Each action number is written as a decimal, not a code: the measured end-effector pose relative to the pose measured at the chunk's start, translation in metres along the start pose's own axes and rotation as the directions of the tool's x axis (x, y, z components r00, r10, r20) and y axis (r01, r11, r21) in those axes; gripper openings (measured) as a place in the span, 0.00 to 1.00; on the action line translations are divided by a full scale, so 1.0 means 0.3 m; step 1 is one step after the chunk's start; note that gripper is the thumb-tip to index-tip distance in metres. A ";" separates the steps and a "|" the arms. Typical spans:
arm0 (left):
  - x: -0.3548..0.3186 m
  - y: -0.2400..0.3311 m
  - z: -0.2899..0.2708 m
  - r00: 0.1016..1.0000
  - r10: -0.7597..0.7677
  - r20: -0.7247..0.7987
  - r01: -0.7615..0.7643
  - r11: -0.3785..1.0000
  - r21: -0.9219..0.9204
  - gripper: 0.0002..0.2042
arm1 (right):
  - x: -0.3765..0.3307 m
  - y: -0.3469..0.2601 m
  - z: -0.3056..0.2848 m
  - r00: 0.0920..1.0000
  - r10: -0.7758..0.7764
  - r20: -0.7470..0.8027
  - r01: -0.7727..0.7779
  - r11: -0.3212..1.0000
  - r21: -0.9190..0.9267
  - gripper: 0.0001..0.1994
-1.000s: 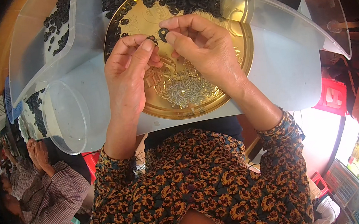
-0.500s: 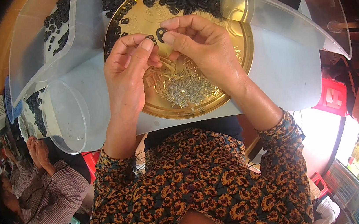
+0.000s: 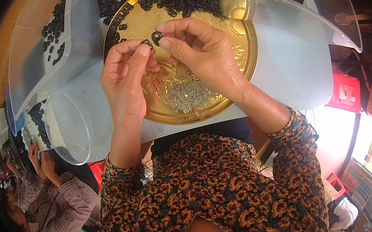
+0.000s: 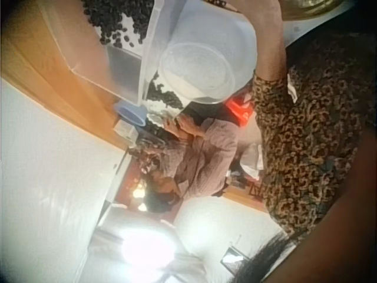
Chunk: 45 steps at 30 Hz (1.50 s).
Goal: The person sits at a table and repeatedly picks up small black plastic rings and silver metal pins. They insert the pins into the rings to assemble them. The person works with their hands directly, without using tools, and places the assembled units onto a gold tray.
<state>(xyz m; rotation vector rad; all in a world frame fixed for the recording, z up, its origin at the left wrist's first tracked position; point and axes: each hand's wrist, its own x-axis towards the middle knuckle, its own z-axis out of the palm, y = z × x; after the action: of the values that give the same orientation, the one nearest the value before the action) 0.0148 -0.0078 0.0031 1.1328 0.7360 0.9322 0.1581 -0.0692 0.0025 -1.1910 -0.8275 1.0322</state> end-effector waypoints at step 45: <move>-0.003 -0.007 -0.006 0.982 -0.179 0.066 0.188 0.966 -0.177 0.05 | 0.000 -0.006 0.030 0.990 -0.132 -0.057 0.117 0.970 -0.212 0.10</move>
<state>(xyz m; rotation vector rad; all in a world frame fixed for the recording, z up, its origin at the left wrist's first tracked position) 0.0133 -0.0081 0.0006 0.9071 0.6873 0.7950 0.1503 -0.0664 0.0062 -1.3269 -0.9592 0.8106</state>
